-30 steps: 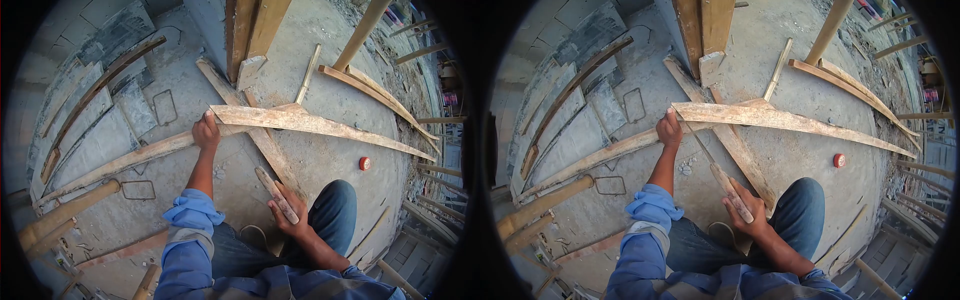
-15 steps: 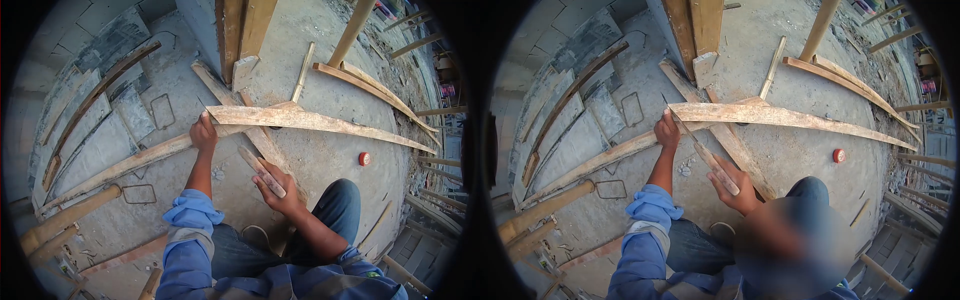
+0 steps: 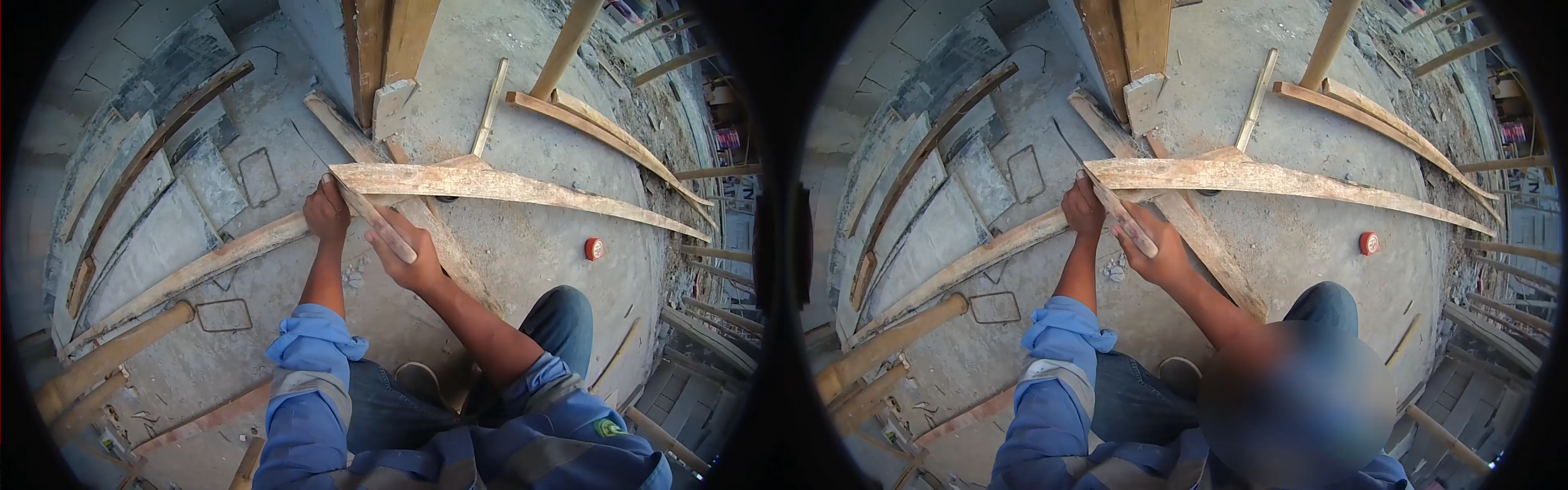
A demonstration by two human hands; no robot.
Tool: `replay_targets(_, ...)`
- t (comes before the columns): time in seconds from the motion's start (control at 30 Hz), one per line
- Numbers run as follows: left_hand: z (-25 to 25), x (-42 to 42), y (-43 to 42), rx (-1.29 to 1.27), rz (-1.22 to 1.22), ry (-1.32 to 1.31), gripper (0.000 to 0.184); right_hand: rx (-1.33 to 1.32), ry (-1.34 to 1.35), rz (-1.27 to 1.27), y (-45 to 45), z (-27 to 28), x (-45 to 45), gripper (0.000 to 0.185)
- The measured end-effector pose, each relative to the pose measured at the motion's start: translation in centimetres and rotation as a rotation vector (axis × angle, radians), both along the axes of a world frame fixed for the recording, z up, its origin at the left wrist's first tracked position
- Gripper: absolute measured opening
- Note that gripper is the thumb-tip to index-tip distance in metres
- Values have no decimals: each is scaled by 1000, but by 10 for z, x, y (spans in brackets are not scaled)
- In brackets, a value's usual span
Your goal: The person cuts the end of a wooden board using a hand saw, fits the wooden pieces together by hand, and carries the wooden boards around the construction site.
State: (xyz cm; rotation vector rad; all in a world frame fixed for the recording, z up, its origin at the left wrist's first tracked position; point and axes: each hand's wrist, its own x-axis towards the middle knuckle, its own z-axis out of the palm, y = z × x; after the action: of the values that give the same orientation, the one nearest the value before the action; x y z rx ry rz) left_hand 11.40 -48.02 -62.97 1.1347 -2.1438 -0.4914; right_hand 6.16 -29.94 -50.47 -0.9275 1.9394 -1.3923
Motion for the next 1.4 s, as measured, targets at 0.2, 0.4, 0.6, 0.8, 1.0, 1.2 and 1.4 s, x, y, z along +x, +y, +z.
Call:
replay_targets(0.2,-6,6,1,88,-13,-15,51,-5,146,-10,75,21,16,43)
replay_targets(0.4,-2,6,-3,65,-26,14,49,1,34,-51,39,18,5,44)
replay_targets(0.6,0,5,1,126,-25,-17,51,-132,90,-41,15,-2,7,47)
replay_targets(0.8,2,8,-2,130,-10,-5,50,1,143,-35,78,12,23,51)
replay_targets(1.0,-2,10,6,23,1,-28,49,-23,-58,-19,0,6,-2,43)
replay_targets(1.2,0,12,8,93,18,-22,48,61,152,-17,110,28,23,46)
replay_targets(1.4,-7,14,8,-30,-24,-52,47,-67,-17,-16,-29,-4,-3,43)
